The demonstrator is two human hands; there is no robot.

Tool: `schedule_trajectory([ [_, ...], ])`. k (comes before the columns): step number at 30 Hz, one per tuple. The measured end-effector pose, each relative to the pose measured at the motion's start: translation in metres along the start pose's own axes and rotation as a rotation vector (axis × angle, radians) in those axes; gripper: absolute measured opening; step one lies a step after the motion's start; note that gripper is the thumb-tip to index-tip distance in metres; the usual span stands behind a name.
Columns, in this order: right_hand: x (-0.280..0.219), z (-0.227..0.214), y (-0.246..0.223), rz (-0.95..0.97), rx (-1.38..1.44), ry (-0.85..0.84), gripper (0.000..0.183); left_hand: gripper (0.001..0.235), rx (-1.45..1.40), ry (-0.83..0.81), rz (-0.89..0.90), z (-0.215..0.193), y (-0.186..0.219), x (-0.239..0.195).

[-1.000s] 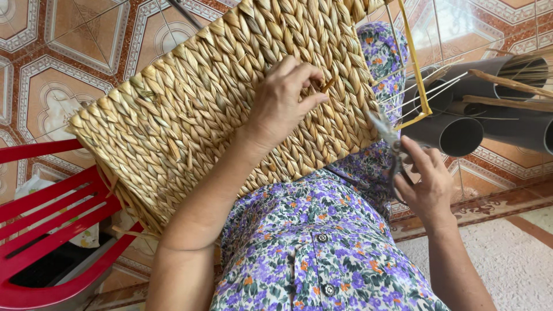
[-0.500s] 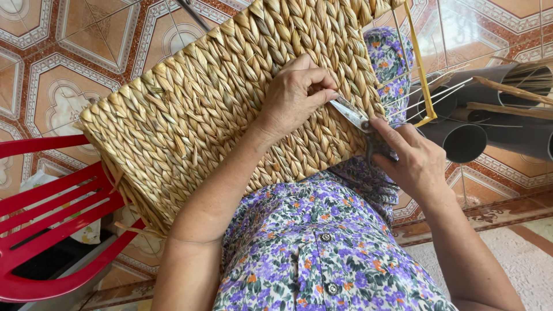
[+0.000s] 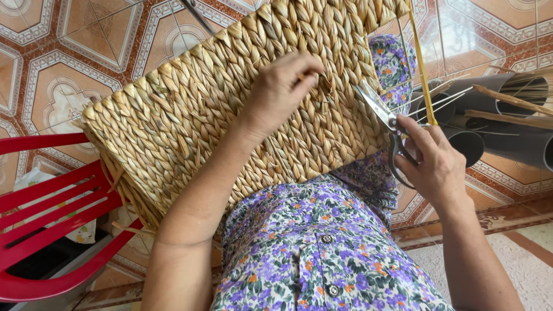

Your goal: The person trims the protruding ends of woven straw on a basket using shears. They rotate the basket to access different sides and systematically cut the loose fibers flush with the woven surface.

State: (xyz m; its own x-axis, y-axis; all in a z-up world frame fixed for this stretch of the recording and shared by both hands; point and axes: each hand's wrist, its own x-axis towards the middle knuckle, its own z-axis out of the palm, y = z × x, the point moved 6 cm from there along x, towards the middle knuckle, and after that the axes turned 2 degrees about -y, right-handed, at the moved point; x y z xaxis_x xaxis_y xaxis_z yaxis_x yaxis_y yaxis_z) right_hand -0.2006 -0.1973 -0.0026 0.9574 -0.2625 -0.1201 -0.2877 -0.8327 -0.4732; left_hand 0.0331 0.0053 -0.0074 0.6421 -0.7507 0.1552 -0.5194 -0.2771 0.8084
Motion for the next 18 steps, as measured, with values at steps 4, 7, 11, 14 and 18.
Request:
schedule_trajectory([
  [4, 0.006, -0.005, -0.011, -0.038, -0.014, 0.003, 0.081, 0.014, 0.318, 0.001, 0.148, 0.027, 0.019, 0.004],
  [7, 0.012, -0.008, -0.024, -0.093, -0.037, -0.005, 0.081, 0.011, 0.244, -0.001, 0.104, 0.023, 0.010, 0.008],
  [11, 0.018, -0.005, -0.034, -0.048, 0.028, -0.129, 0.078, 0.010, 0.166, 0.064, 0.022, 0.009, 0.000, -0.003],
  [14, 0.018, -0.005, -0.044, -0.040, 0.095, -0.174, 0.074, 0.007, 0.176, -0.010, 0.009, 0.012, -0.001, -0.009],
  [18, 0.023, -0.006, -0.050, -0.110, 0.447, -0.129, 0.069, 0.007, 0.236, 0.007, 0.002, 0.022, -0.001, -0.008],
])
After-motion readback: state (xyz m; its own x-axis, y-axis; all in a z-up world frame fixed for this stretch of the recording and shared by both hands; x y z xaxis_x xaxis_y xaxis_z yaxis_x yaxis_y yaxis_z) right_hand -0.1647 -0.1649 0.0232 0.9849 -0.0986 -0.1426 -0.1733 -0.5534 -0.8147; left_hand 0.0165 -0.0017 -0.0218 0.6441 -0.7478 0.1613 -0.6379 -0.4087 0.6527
